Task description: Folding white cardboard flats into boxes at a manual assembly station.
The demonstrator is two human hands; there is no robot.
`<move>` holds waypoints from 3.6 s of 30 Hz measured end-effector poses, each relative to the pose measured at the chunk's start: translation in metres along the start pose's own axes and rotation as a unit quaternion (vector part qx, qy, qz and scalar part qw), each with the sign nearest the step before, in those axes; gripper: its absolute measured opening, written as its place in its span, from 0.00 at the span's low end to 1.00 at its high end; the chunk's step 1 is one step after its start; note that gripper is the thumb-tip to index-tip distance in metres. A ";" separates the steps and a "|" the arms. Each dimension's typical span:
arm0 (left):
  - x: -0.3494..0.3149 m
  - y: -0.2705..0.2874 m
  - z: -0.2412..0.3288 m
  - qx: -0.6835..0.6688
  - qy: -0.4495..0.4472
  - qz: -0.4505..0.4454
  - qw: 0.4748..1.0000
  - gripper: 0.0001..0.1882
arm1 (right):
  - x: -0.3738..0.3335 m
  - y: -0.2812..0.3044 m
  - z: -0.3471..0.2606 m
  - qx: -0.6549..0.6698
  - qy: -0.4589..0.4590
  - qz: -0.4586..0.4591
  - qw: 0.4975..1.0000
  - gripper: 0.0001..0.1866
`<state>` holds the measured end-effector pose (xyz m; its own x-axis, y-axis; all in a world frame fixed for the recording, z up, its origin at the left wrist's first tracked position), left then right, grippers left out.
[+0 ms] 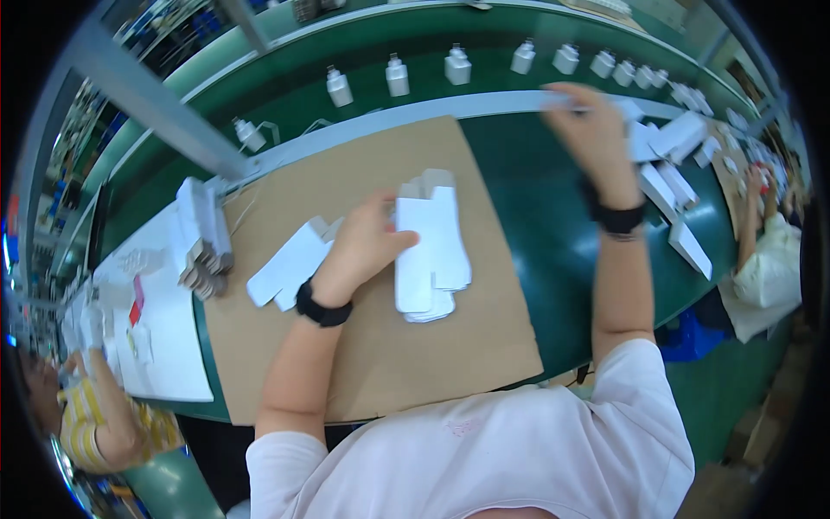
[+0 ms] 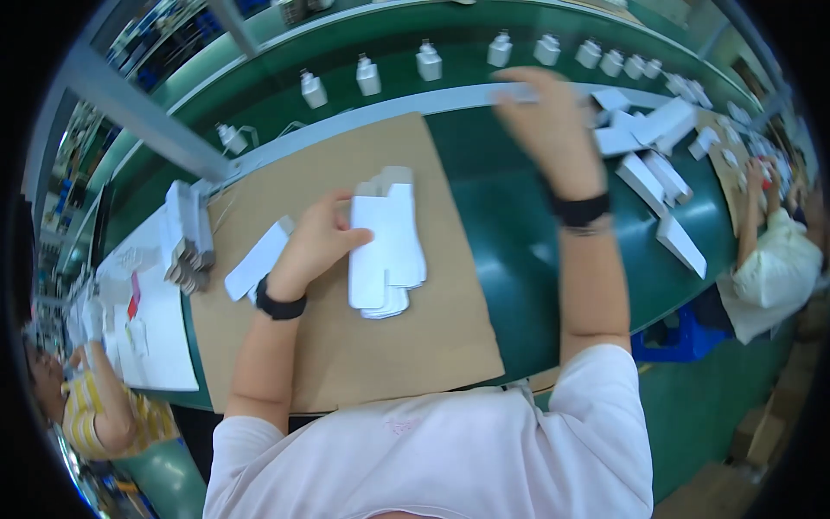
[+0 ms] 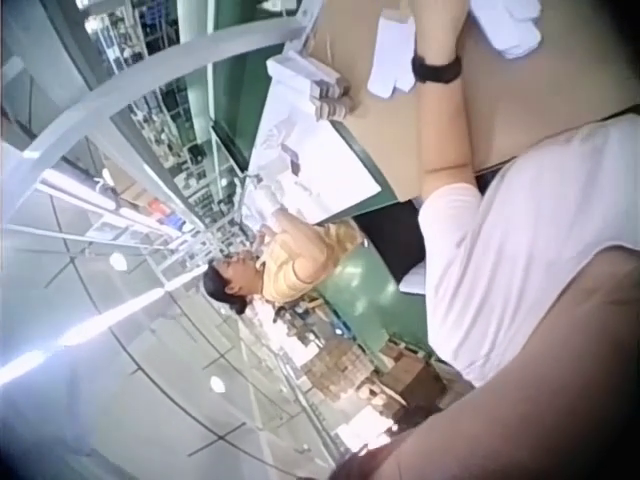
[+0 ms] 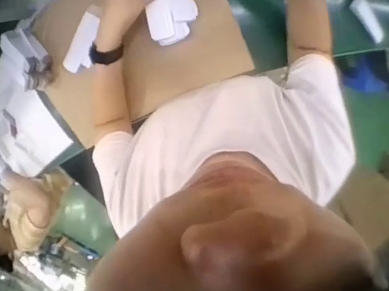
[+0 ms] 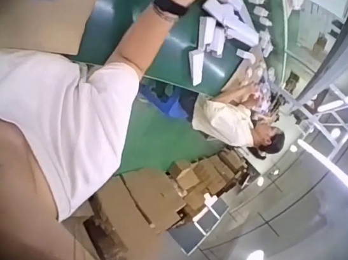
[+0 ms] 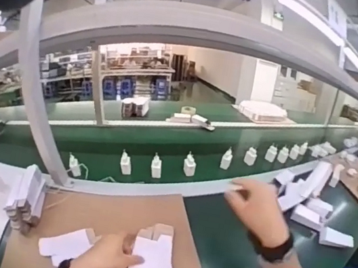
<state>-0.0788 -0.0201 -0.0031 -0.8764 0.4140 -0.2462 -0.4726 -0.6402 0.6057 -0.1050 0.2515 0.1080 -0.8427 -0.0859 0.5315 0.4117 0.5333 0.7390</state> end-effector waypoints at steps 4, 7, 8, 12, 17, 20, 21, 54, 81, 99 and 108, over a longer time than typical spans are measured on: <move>-0.001 0.007 0.006 -0.278 -0.031 0.053 0.959 0.22 | -0.028 -0.091 -0.063 0.237 0.007 -0.297 0.925 0.25; -0.007 0.012 0.029 -0.302 -0.056 0.101 0.946 0.17 | -0.048 -0.105 -0.087 0.331 0.029 -0.233 0.914 0.26; -0.009 0.016 0.027 -0.296 -0.077 0.126 0.944 0.15 | -0.049 -0.105 -0.090 0.354 0.001 -0.239 0.904 0.24; -0.014 0.012 0.037 -0.253 -0.106 0.115 0.955 0.18 | -0.042 -0.102 -0.080 0.457 -0.049 -0.182 0.869 0.16; -0.019 0.004 0.054 -0.023 -0.267 0.089 0.959 0.38 | -0.030 -0.095 -0.080 0.507 -0.011 -0.220 0.833 0.11; -0.011 0.000 0.050 -0.141 -0.209 0.056 0.966 0.46 | -0.030 -0.094 -0.085 0.492 0.002 -0.310 0.814 0.12; -0.008 0.004 0.045 -0.207 -0.175 0.084 0.959 0.47 | -0.032 -0.097 -0.087 0.492 0.001 -0.309 0.814 0.12; -0.018 0.011 0.043 -0.169 -0.161 -0.001 0.972 0.40 | -0.033 -0.099 -0.099 0.508 0.034 -0.306 0.805 0.17; -0.017 0.028 0.014 -0.100 -0.023 0.096 0.990 0.18 | -0.028 -0.091 -0.052 0.261 -0.087 -0.287 0.918 0.19; -0.012 0.005 0.039 -0.277 -0.202 0.047 0.938 0.37 | -0.038 -0.107 -0.088 0.515 -0.031 -0.211 0.831 0.11; -0.005 -0.007 0.036 -0.352 -0.239 0.007 0.905 0.28 | -0.047 -0.126 -0.083 0.610 -0.055 -0.250 0.750 0.09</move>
<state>-0.0682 0.0054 0.0208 -0.8217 0.5279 0.2148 -0.5517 -0.8313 -0.0672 -0.0885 0.1187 0.0237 -0.8374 -0.4974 0.2265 -0.5321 0.8366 -0.1301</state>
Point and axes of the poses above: each hand's wrist, its own x-axis towards the middle knuckle, its own y-axis out of the back of the hand, z = x × y, the point moved 8 cm from there along x, towards the middle knuckle, and after that the axes turned 9 degrees about -z, right-handed, at the moved point
